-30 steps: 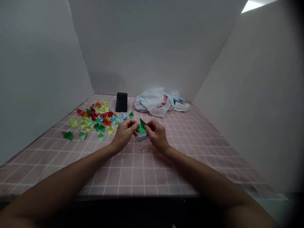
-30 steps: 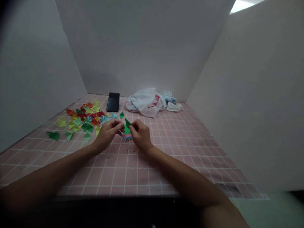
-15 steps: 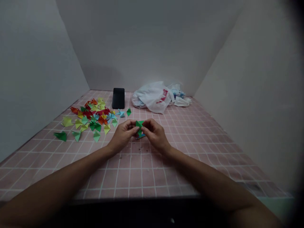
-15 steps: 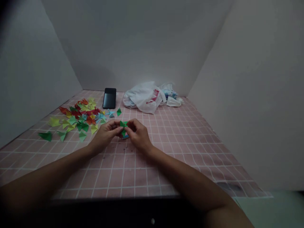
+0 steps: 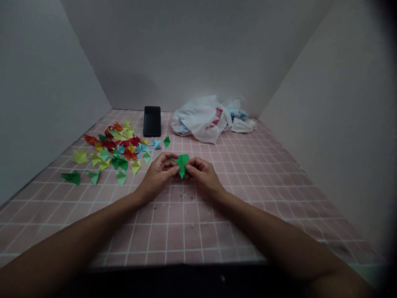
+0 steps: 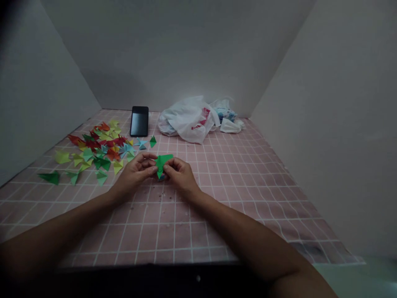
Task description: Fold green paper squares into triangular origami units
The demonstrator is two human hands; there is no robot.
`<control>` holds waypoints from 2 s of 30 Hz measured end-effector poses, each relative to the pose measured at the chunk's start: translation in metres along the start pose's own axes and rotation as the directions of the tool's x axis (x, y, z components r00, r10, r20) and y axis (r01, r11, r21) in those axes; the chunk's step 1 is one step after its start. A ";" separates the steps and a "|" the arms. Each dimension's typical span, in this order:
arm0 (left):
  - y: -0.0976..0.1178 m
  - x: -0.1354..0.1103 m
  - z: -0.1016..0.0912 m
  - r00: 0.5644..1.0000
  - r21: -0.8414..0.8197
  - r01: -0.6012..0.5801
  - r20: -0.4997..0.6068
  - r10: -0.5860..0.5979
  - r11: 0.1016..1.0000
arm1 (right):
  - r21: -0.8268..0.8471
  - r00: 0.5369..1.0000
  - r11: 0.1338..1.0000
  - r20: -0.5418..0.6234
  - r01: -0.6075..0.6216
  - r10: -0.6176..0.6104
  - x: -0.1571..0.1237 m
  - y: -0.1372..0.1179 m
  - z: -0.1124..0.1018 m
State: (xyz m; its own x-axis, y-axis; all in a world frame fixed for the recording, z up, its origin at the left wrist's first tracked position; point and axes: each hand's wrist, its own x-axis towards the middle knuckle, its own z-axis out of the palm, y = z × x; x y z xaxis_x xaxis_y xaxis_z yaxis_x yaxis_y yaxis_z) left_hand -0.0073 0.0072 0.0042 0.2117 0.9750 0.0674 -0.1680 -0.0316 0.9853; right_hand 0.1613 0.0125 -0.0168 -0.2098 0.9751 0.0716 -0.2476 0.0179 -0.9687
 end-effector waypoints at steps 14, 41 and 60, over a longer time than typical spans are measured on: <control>-0.008 0.001 0.000 0.987 -0.037 0.148 -0.060 -0.150 0.988 | 0.100 0.983 0.978 -0.005 -0.182 0.183 -0.007 0.004 0.003; -0.011 -0.002 -0.001 0.998 0.408 -0.048 -0.020 0.061 0.912 | -0.049 0.986 0.997 -0.158 -0.056 0.048 -0.002 0.011 0.004; -0.002 -0.001 -0.006 0.919 0.671 -0.363 0.143 0.368 0.646 | 0.015 0.997 0.999 0.060 -0.051 0.050 -0.005 0.008 0.006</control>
State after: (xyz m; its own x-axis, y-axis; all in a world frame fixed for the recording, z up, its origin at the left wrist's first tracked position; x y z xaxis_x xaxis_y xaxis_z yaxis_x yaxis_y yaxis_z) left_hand -0.0133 0.0073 0.0009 0.2701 0.8527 0.4471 0.4610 -0.5222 0.7175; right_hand 0.1546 0.0065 -0.0231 -0.2785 0.9597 0.0368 -0.2509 -0.0357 -0.9674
